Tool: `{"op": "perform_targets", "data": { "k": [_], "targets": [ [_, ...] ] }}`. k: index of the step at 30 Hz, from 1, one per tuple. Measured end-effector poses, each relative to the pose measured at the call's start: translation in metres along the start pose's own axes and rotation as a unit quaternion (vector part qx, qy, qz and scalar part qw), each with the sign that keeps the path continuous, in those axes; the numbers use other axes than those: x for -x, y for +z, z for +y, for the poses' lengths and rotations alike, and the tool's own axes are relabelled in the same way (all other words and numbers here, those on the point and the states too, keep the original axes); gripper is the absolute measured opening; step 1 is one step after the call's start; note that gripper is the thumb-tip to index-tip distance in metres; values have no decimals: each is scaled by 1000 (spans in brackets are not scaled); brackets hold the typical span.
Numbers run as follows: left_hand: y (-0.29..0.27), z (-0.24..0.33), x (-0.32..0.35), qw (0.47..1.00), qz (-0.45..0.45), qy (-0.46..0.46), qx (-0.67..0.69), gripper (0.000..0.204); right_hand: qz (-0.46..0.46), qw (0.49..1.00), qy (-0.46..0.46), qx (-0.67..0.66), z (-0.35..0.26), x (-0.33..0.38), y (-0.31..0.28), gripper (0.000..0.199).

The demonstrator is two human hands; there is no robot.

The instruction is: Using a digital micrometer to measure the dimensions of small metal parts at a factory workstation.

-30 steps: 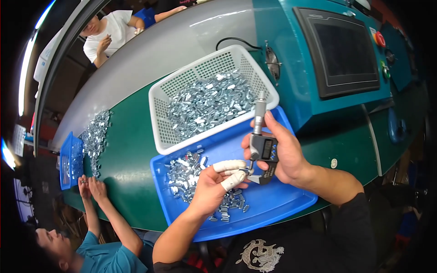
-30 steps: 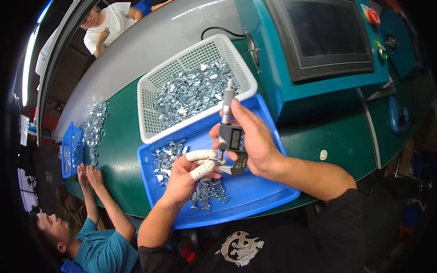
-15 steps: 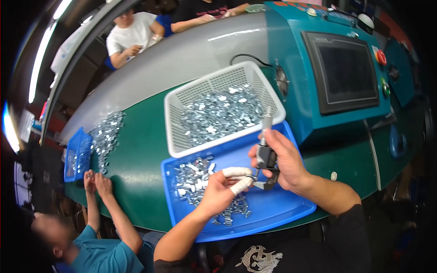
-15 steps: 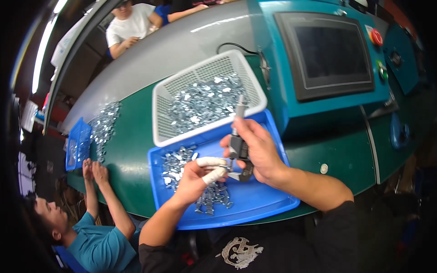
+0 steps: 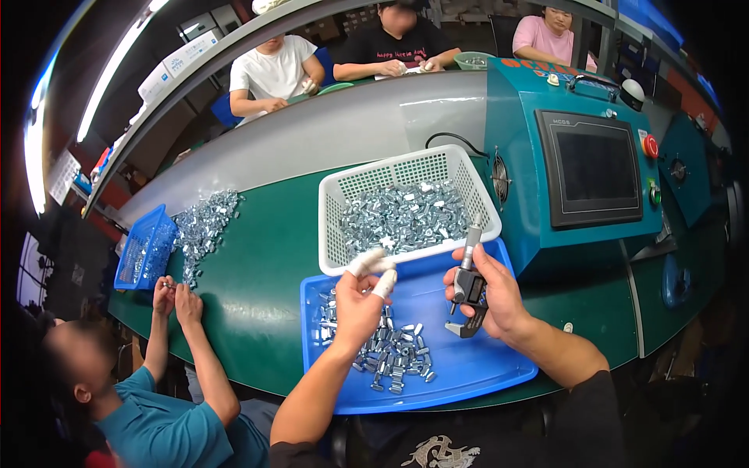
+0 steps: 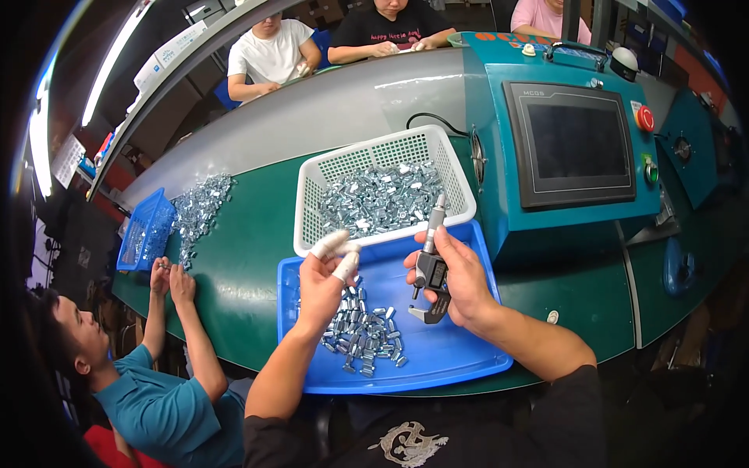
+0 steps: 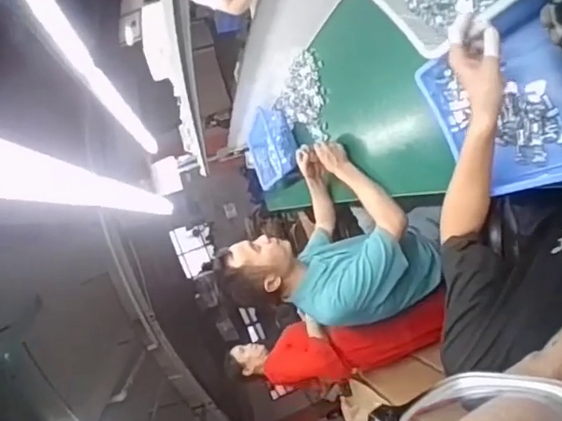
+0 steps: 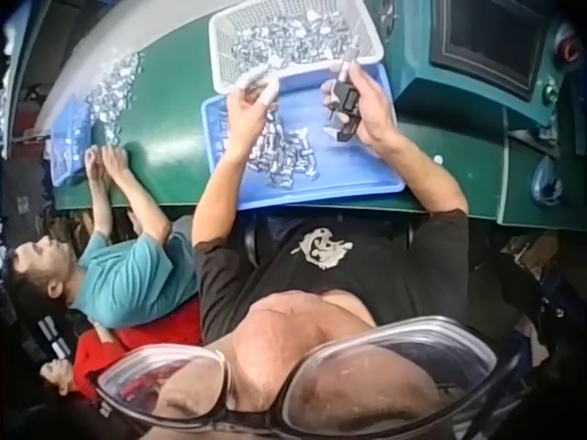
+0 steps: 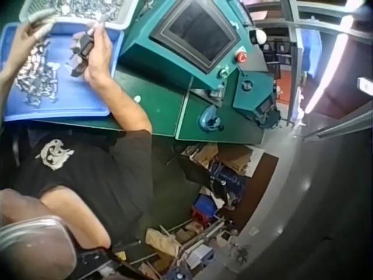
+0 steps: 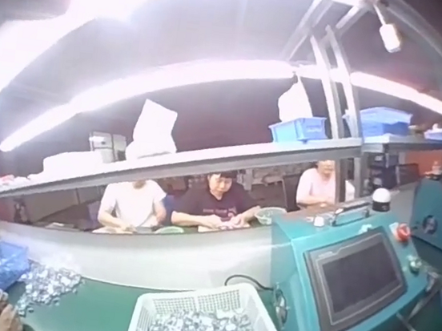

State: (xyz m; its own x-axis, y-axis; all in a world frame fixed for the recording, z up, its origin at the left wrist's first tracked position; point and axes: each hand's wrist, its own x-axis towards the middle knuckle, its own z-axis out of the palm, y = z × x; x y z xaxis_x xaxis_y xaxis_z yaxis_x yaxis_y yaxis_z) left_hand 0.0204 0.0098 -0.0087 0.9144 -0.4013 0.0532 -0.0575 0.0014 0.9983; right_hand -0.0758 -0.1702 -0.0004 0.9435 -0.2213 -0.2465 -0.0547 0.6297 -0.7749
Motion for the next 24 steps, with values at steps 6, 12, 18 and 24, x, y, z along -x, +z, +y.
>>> {"op": "perform_targets", "data": {
  "k": [6,12,18,24],
  "targets": [
    [-2,-5,9,937,-26,91,-336,15,-2,1000,4,-8,-1,0,3,40],
    [-23,-13,-3,793,-6,102,-600,23,8,1000,13,-11,-4,-3,-1,41],
    [-24,-7,5,774,-27,85,-627,25,-13,1000,25,-14,-4,0,8,41],
    [-14,-25,-2,778,-54,74,-621,26,5,1000,23,-9,-1,-2,-1,41]
  ]
}}
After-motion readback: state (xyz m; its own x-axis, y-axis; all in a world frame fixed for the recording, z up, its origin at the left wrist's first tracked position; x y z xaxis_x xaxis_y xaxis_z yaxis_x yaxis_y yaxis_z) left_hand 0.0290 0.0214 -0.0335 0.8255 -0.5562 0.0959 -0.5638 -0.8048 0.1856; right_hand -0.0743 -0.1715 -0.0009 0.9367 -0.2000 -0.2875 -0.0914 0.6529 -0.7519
